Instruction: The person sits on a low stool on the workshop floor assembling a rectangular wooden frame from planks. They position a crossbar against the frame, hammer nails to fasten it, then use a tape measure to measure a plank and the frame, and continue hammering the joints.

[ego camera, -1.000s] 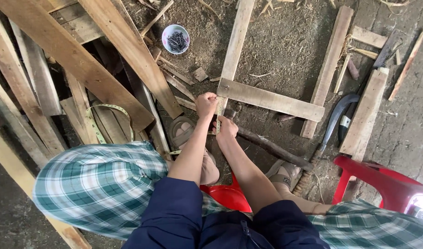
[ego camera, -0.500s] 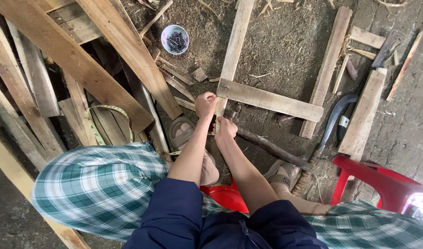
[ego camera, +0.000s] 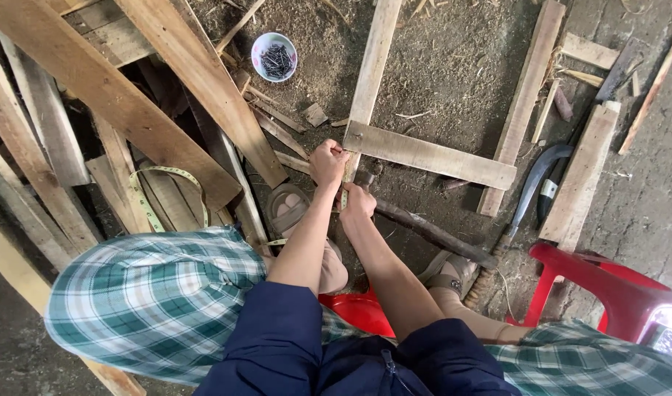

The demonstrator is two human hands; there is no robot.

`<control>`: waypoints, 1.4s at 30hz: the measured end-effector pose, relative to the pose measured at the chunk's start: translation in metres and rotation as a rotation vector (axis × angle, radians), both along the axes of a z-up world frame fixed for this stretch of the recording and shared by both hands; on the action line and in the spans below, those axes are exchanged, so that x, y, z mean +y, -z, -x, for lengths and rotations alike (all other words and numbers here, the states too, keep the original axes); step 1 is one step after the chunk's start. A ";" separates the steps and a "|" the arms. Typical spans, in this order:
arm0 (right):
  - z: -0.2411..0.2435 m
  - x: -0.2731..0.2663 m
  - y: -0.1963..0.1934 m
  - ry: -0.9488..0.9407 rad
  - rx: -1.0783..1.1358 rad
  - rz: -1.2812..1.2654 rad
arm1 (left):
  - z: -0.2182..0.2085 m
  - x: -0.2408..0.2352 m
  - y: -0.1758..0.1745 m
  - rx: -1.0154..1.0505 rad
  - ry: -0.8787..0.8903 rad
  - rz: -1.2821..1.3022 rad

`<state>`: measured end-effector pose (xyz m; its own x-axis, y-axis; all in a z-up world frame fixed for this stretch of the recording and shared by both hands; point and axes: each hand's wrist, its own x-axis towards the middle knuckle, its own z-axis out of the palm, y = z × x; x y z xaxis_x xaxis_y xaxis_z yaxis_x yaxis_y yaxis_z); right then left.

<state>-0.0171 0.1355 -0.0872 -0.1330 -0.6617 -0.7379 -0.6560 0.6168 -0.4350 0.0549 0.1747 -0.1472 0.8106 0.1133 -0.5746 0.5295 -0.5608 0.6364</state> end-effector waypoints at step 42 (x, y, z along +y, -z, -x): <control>-0.002 -0.003 0.024 0.007 0.071 -0.017 | 0.007 0.001 0.022 -0.265 0.057 0.066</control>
<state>-0.0148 0.1321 -0.1116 -0.1898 -0.6479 -0.7377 -0.6805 0.6284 -0.3768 0.0483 0.1757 -0.1688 0.9375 0.0329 -0.3465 0.3089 -0.5376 0.7846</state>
